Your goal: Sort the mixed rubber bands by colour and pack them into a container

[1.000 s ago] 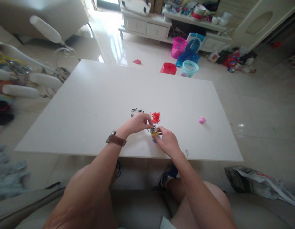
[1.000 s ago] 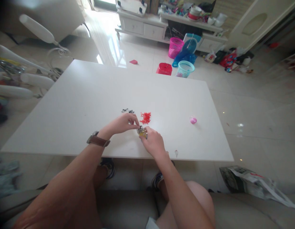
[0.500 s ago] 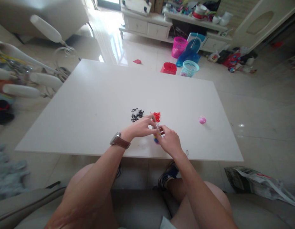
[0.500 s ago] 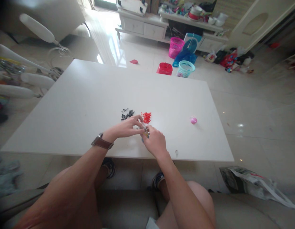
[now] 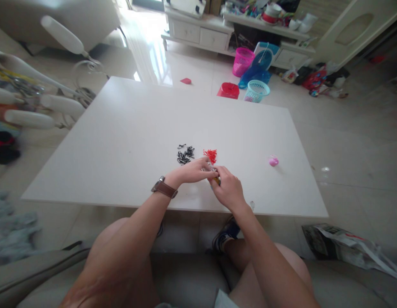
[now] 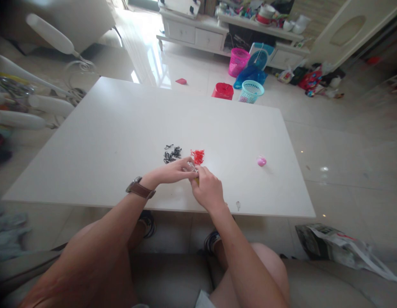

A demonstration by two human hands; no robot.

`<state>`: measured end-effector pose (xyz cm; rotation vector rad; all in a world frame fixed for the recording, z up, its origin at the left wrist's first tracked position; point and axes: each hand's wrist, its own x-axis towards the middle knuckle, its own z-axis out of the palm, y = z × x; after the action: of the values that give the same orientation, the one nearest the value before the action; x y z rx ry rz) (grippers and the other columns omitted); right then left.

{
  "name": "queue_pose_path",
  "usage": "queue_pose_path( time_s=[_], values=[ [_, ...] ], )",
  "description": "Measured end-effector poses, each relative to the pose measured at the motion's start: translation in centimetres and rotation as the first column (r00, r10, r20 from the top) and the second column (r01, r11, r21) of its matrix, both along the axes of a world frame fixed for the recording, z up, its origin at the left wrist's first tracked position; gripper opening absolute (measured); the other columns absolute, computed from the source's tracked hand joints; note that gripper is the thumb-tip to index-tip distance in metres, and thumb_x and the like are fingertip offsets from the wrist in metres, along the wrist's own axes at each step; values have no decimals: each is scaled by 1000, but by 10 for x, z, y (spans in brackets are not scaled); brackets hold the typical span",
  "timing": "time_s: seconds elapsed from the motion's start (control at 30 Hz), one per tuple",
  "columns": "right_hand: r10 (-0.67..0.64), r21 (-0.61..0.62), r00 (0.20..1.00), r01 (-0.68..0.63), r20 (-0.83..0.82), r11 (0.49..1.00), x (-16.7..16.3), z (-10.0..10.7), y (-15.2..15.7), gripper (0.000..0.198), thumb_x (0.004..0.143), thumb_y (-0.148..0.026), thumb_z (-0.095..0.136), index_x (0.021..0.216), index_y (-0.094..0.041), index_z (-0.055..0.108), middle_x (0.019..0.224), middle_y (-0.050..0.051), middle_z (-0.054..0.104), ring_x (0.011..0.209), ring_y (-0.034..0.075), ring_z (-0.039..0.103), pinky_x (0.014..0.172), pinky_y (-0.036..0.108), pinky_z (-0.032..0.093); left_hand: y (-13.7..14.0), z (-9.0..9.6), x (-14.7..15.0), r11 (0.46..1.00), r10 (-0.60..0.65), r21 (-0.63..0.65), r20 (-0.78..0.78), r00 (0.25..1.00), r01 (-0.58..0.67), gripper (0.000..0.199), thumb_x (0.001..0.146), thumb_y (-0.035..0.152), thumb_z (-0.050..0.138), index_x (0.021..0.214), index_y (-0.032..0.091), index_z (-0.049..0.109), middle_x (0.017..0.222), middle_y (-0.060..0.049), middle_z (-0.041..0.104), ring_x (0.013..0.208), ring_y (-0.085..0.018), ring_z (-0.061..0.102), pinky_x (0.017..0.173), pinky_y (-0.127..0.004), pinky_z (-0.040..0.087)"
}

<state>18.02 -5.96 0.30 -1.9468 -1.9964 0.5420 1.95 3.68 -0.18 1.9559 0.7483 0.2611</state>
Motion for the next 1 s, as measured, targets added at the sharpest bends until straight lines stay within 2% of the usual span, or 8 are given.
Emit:
queue_pose_path(
  time_s=[0.1, 0.27, 0.47, 0.63, 0.8, 1.0],
  values=[
    [-22, 2, 1000, 22, -19, 1000, 2, 0, 1, 28, 98, -36, 52, 122, -24, 59, 117, 7, 69, 100, 24, 65, 79, 31, 45, 3, 4, -3, 999, 29, 16, 81, 996, -30, 45, 94, 55, 56, 81, 17, 77, 103, -8, 60, 89, -18, 58, 83, -30, 47],
    [-36, -16, 999, 36, -5, 999, 4, -2, 1, 29, 95, -36, 57, 122, -24, 59, 116, 7, 69, 101, 24, 65, 79, 31, 45, 6, 10, -7, 996, 85, 17, 126, 988, -88, 48, 93, 57, 57, 75, 17, 76, 101, -8, 61, 86, -17, 58, 77, -29, 47],
    [-28, -13, 1000, 28, 2, 1000, 4, -2, 1, 31, 96, -37, 58, 123, -24, 58, 118, 8, 69, 101, 25, 65, 79, 31, 45, 7, 9, -7, 995, 82, 51, 123, 989, -88, 45, 94, 52, 58, 71, 17, 75, 97, -7, 63, 87, -17, 59, 76, -29, 46],
    [-20, -18, 1000, 20, -1, 1000, 4, -1, 0, 31, 96, -38, 58, 124, -24, 59, 117, 7, 70, 98, 24, 65, 77, 30, 45, 8, 7, -8, 990, 83, 100, 116, 990, -95, 36, 94, 45, 60, 78, 19, 79, 97, -7, 65, 87, -17, 60, 77, -29, 47],
    [-21, -19, 1000, 21, -8, 1000, 5, -1, -1, 29, 95, -38, 59, 121, -24, 60, 115, 7, 70, 95, 23, 65, 76, 30, 44, 8, 7, -11, 977, 139, 145, 128, 982, -157, 33, 91, 46, 64, 78, 19, 78, 95, -8, 66, 88, -18, 62, 80, -30, 47],
    [-7, 10, 1000, 7, -5, 1000, 6, 1, -2, 29, 96, -36, 58, 122, -25, 60, 114, 6, 70, 97, 23, 65, 78, 30, 45, 5, 1, -11, 993, 35, 110, 31, 999, -39, 45, 94, 55, 56, 81, 19, 79, 101, -8, 65, 89, -18, 61, 81, -30, 46]
  ],
)
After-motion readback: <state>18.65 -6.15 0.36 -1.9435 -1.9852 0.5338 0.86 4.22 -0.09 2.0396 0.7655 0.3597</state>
